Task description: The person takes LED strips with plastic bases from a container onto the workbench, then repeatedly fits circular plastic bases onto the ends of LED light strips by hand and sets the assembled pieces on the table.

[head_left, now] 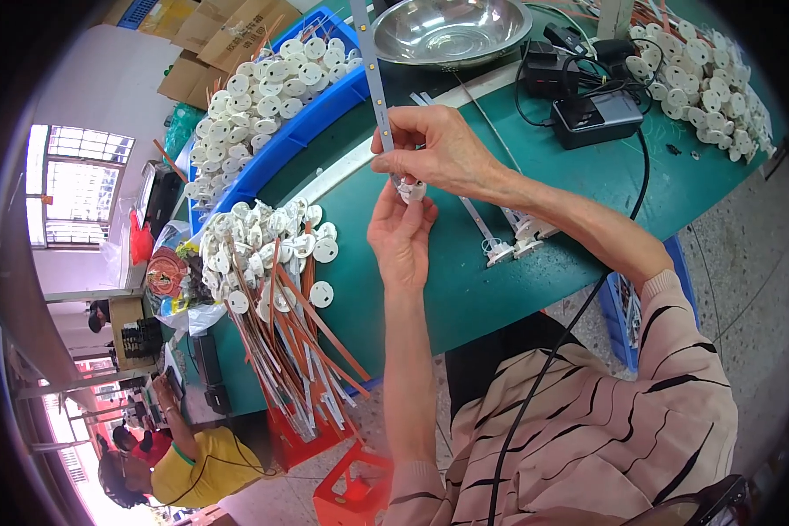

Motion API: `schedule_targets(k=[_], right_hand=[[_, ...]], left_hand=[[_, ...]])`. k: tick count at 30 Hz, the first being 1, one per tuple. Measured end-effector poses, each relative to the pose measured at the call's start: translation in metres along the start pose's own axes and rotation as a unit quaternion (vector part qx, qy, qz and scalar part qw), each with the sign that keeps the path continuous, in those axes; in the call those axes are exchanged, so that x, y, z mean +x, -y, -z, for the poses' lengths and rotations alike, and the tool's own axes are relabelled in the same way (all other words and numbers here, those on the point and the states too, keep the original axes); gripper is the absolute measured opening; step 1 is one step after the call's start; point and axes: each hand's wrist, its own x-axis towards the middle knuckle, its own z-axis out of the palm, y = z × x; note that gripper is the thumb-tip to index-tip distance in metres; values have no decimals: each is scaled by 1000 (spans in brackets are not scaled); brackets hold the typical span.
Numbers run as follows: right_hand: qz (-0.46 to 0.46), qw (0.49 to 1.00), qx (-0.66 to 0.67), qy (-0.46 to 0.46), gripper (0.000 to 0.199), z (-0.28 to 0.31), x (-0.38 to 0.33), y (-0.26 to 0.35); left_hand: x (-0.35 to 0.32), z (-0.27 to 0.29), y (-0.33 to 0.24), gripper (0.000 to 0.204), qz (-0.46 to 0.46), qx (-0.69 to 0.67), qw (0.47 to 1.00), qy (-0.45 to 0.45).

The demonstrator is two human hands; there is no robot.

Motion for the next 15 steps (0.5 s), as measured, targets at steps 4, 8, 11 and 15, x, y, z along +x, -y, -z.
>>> schedule_targets(k=[4,8,11,15], right_hand=[[-8,999,-12,-36,14,-2,0,1],[-48,997,54,-41,14,-2,-2,3],[-60,994,86,-19,13,-3,-4,1],[-43,994,98,-37,11,-5,-4,3]], left_hand=[[-1,-7,-1,53,-17,-7,1000,-16],[-2,-5,-1,51,-48,26,998,-10],[0,3,0,49,-47,8,999,10],[1,8,0,43,-23,-68,996,44]])
